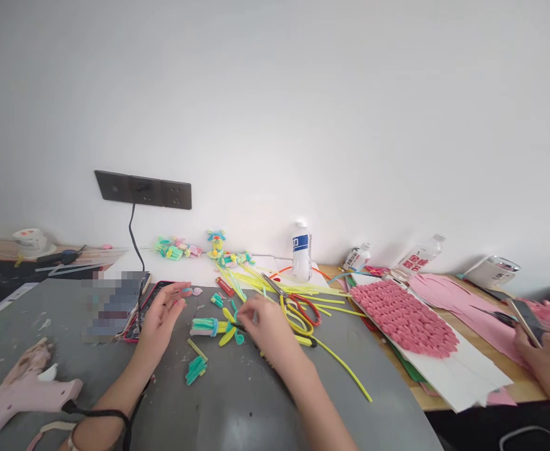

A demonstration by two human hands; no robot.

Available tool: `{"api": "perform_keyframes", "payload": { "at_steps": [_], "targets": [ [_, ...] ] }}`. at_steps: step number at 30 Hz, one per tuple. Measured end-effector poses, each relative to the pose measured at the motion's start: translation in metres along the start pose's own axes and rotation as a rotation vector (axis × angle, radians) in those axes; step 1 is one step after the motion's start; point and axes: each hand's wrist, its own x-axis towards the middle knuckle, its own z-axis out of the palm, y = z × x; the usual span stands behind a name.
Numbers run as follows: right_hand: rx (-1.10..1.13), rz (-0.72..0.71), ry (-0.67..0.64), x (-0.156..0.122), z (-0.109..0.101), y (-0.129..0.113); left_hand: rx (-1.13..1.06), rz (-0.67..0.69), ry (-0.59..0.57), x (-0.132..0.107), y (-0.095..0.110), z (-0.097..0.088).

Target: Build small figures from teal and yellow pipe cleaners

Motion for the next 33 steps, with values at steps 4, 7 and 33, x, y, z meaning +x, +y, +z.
{"api": "perform_keyframes", "payload": {
  "at_steps": [4, 7, 33],
  "targets": [
    [-0.172, -0.082, -0.113, -0.01, 0.043, -0.037, 0.009, 0.004, -0.002, -0.001, -0.001, 0.0],
    [-0.324, -0.09, -0.085, -0.016, 0.07, -0.043, 0.015, 0.009, -0.002, -0.002, -0.001, 0.0],
    [0.376, -0.02, 0.167, -0.002, 0.053, -0.036, 0.09, 0.106, -0.185, -0.005, 0.009, 0.002]
  ]
}}
